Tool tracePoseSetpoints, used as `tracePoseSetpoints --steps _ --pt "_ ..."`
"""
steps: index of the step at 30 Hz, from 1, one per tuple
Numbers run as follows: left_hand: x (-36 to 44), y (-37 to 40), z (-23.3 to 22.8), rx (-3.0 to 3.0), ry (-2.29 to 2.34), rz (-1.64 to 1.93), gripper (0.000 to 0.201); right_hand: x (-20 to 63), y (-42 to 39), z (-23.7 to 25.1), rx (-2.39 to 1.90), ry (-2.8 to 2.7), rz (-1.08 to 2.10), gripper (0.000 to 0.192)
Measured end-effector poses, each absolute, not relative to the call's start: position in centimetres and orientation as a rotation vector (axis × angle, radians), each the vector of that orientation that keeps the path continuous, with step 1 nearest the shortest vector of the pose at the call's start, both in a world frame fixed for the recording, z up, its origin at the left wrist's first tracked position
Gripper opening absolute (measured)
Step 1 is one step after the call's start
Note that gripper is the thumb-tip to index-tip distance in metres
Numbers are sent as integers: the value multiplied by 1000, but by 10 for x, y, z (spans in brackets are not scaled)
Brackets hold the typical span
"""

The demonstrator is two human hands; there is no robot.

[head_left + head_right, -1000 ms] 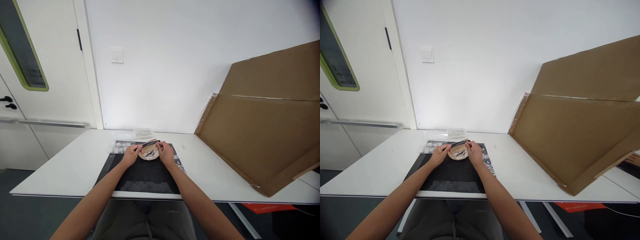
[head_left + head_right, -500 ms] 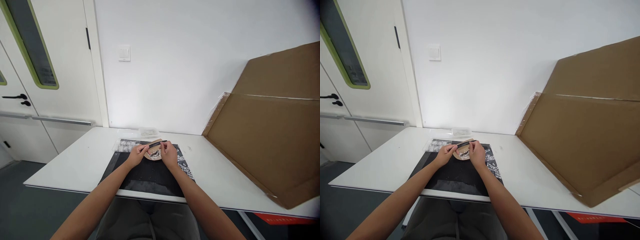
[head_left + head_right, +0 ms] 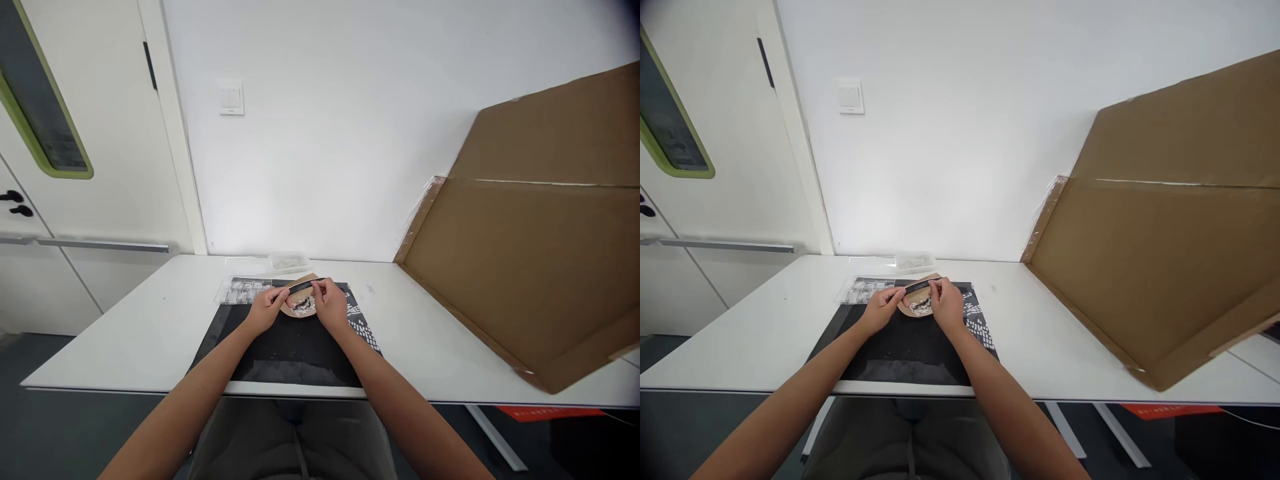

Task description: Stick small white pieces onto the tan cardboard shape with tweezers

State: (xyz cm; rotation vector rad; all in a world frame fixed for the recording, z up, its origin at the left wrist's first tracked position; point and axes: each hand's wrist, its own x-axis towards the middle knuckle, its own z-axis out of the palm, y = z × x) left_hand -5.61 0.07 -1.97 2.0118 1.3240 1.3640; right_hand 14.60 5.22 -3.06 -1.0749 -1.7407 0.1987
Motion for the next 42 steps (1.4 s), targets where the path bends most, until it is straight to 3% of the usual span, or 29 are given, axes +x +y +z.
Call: tracePoseSetpoints --steps 19,42 --pt "-51 -2 -20 1920 1397 1377 51 168 65 -28 -1226 -1607 193 31" --pt "-49 -4 -16 1964 1424 1384 48 143 46 -22 -1063 -1808 243 29"
